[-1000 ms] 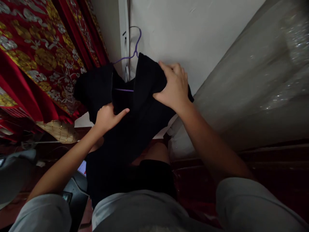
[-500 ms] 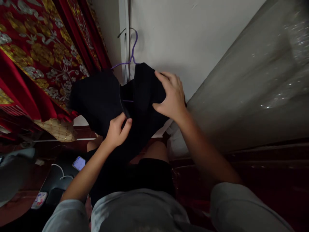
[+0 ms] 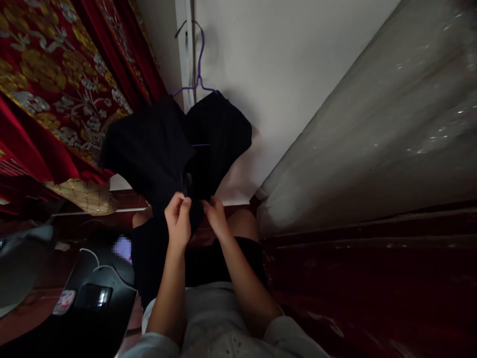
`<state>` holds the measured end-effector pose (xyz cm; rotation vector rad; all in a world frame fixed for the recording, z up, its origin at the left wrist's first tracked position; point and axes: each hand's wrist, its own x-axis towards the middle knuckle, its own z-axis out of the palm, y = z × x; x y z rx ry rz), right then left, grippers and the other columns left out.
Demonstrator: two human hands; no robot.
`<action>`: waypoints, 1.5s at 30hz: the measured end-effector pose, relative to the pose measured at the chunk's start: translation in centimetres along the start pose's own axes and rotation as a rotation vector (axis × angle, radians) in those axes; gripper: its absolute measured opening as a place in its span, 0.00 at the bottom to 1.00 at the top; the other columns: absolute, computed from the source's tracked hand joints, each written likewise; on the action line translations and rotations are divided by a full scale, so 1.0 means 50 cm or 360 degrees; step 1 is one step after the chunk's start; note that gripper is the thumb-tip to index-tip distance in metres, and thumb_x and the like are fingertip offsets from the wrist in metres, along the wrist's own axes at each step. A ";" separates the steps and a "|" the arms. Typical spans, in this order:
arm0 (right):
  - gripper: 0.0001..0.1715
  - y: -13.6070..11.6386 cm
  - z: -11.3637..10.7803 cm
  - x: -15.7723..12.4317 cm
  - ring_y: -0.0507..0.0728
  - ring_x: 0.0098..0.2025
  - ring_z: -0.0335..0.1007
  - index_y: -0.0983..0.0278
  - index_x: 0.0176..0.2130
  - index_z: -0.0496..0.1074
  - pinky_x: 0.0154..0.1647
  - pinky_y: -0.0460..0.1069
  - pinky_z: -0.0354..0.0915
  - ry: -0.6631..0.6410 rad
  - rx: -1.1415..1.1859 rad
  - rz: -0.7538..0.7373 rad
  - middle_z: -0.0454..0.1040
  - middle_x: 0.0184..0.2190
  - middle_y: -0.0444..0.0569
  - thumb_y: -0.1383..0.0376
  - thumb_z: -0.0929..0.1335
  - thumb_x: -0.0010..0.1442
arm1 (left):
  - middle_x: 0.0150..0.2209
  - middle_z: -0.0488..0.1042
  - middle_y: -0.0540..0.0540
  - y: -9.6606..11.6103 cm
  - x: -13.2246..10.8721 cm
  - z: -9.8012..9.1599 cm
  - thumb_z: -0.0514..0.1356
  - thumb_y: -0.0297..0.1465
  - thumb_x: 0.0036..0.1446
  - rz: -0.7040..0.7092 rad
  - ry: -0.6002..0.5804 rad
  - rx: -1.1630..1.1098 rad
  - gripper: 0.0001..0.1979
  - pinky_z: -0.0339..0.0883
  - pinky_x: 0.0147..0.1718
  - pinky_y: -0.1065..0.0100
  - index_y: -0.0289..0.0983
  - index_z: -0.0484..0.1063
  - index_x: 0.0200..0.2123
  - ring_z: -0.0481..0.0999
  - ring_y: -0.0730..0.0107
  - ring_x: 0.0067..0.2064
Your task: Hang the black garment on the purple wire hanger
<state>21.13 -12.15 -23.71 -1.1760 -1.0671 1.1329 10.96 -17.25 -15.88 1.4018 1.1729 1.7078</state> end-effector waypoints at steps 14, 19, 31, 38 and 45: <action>0.21 -0.081 -0.040 -0.058 0.53 0.30 0.70 0.61 0.33 0.68 0.30 0.47 0.66 -0.0266 0.0157 -0.0065 0.71 0.28 0.43 0.49 0.74 0.56 | 0.38 0.78 0.45 -0.049 -0.015 -0.022 0.62 0.29 0.64 -0.0052 -0.0455 0.0295 0.03 0.73 0.46 0.65 0.36 0.73 0.40 0.80 0.63 0.43; 0.14 -0.086 -0.046 -0.059 0.55 0.37 0.75 0.61 0.34 0.72 0.37 0.48 0.68 -0.0273 0.0070 -0.0257 0.76 0.33 0.46 0.55 0.75 0.58 | 0.43 0.78 0.43 -0.056 -0.021 -0.010 0.64 0.32 0.65 -0.0011 -0.0226 0.0196 0.08 0.73 0.48 0.65 0.37 0.78 0.46 0.80 0.62 0.46; 0.11 -0.085 -0.080 -0.036 0.56 0.36 0.74 0.59 0.38 0.75 0.39 0.51 0.69 -0.0095 -0.0177 -0.0569 0.77 0.34 0.47 0.55 0.70 0.65 | 0.36 0.80 0.44 -0.062 -0.025 0.003 0.71 0.31 0.56 -0.0165 -0.0148 0.0036 0.06 0.75 0.41 0.67 0.36 0.81 0.37 0.80 0.65 0.39; 0.10 -0.065 -0.065 -0.038 0.57 0.37 0.72 0.58 0.39 0.73 0.39 0.51 0.68 -0.0114 -0.0217 -0.0677 0.76 0.34 0.47 0.56 0.67 0.67 | 0.32 0.75 0.47 -0.050 -0.037 0.011 0.67 0.30 0.58 -0.0055 -0.0113 0.0234 0.04 0.69 0.37 0.67 0.36 0.77 0.32 0.75 0.67 0.35; 0.16 -0.186 -0.019 0.132 0.55 0.34 0.69 0.59 0.37 0.72 0.41 0.50 0.66 0.0011 -0.0344 -0.1102 0.72 0.33 0.47 0.52 0.64 0.69 | 0.28 0.71 0.49 -0.063 -0.065 0.030 0.63 0.25 0.56 0.0098 -0.0271 0.0373 0.06 0.64 0.32 0.67 0.39 0.73 0.28 0.72 0.66 0.32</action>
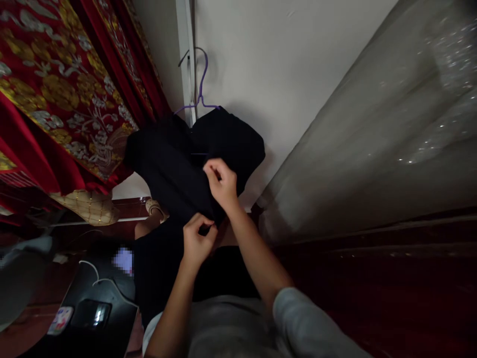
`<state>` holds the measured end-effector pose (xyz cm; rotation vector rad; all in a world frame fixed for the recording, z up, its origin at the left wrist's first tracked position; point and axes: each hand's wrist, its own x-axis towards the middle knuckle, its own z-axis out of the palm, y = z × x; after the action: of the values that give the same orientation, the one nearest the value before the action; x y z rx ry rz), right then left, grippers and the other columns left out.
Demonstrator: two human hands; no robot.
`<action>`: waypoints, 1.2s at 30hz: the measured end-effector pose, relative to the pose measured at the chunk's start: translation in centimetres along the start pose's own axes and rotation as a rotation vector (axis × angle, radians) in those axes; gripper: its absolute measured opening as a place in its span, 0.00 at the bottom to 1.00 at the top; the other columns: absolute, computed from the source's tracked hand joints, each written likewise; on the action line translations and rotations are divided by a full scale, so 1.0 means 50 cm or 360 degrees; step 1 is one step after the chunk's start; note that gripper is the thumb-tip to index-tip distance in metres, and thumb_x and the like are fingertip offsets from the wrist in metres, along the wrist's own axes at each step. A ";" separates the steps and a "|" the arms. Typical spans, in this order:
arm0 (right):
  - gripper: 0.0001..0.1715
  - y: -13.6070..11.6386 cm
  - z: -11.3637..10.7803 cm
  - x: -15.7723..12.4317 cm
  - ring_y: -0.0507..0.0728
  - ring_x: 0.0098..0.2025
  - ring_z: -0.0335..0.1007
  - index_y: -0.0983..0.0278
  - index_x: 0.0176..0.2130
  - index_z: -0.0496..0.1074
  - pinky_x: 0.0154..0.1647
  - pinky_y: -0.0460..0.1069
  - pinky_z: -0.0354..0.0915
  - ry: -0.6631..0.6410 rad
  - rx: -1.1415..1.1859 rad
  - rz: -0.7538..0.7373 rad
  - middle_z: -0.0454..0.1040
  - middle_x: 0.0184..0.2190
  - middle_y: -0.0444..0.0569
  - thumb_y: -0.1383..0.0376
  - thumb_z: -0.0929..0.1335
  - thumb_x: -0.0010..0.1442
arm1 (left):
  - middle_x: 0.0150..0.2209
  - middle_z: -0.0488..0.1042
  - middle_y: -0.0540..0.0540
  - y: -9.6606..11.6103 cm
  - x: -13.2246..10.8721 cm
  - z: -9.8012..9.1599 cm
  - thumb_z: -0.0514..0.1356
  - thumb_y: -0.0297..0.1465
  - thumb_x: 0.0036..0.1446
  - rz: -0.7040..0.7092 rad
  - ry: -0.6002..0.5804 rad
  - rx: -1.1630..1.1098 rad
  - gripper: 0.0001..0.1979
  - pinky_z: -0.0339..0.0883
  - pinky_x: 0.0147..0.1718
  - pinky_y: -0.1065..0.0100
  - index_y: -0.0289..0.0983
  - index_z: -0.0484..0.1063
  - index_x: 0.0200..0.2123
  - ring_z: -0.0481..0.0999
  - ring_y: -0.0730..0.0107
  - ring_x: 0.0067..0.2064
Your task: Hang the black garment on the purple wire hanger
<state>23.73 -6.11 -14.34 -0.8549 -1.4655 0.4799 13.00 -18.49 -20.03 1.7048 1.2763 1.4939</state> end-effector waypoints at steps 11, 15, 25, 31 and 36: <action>0.16 -0.063 -0.018 0.164 0.51 0.25 0.61 0.60 0.37 0.69 0.27 0.46 0.61 0.0156 0.0247 0.0175 0.62 0.24 0.40 0.51 0.68 0.66 | 0.35 0.78 0.44 0.063 0.107 -0.028 0.63 0.32 0.66 0.0315 -0.0329 0.0044 0.06 0.70 0.40 0.62 0.39 0.77 0.34 0.78 0.61 0.39; 0.18 -0.093 -0.027 0.146 0.47 0.18 0.48 0.61 0.28 0.63 0.18 0.44 0.45 0.0006 0.0802 0.0763 0.54 0.18 0.35 0.58 0.73 0.62 | 0.39 0.78 0.44 0.130 0.257 -0.080 0.61 0.35 0.69 0.0638 -0.0005 0.0212 0.08 0.70 0.41 0.65 0.38 0.78 0.43 0.78 0.64 0.40; 0.20 -0.104 0.029 0.121 0.44 0.17 0.44 0.62 0.24 0.61 0.18 0.43 0.43 0.0247 0.0983 0.0810 0.50 0.16 0.33 0.66 0.71 0.63 | 0.39 0.78 0.43 0.179 0.413 -0.106 0.59 0.26 0.67 0.1080 -0.0062 0.0945 0.05 0.67 0.41 0.66 0.36 0.76 0.40 0.77 0.63 0.41; 0.14 -0.075 0.088 0.085 0.45 0.18 0.46 0.63 0.25 0.66 0.20 0.44 0.46 0.0367 0.1034 0.0927 0.52 0.16 0.33 0.65 0.71 0.60 | 0.37 0.76 0.45 0.164 0.389 -0.116 0.59 0.31 0.68 0.0988 -0.0021 0.1000 0.05 0.67 0.46 0.64 0.38 0.73 0.38 0.76 0.62 0.42; 0.12 -0.029 0.126 0.036 0.46 0.21 0.51 0.63 0.23 0.66 0.22 0.45 0.50 0.0353 0.0870 0.1168 0.58 0.17 0.36 0.67 0.70 0.55 | 0.36 0.73 0.47 0.211 0.397 -0.125 0.59 0.29 0.70 0.1282 0.0369 0.0650 0.05 0.67 0.46 0.62 0.39 0.71 0.38 0.74 0.65 0.41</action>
<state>17.47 -4.37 -12.72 -0.9399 -0.7154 1.2241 9.06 -6.24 -0.57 2.5783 1.1036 2.0097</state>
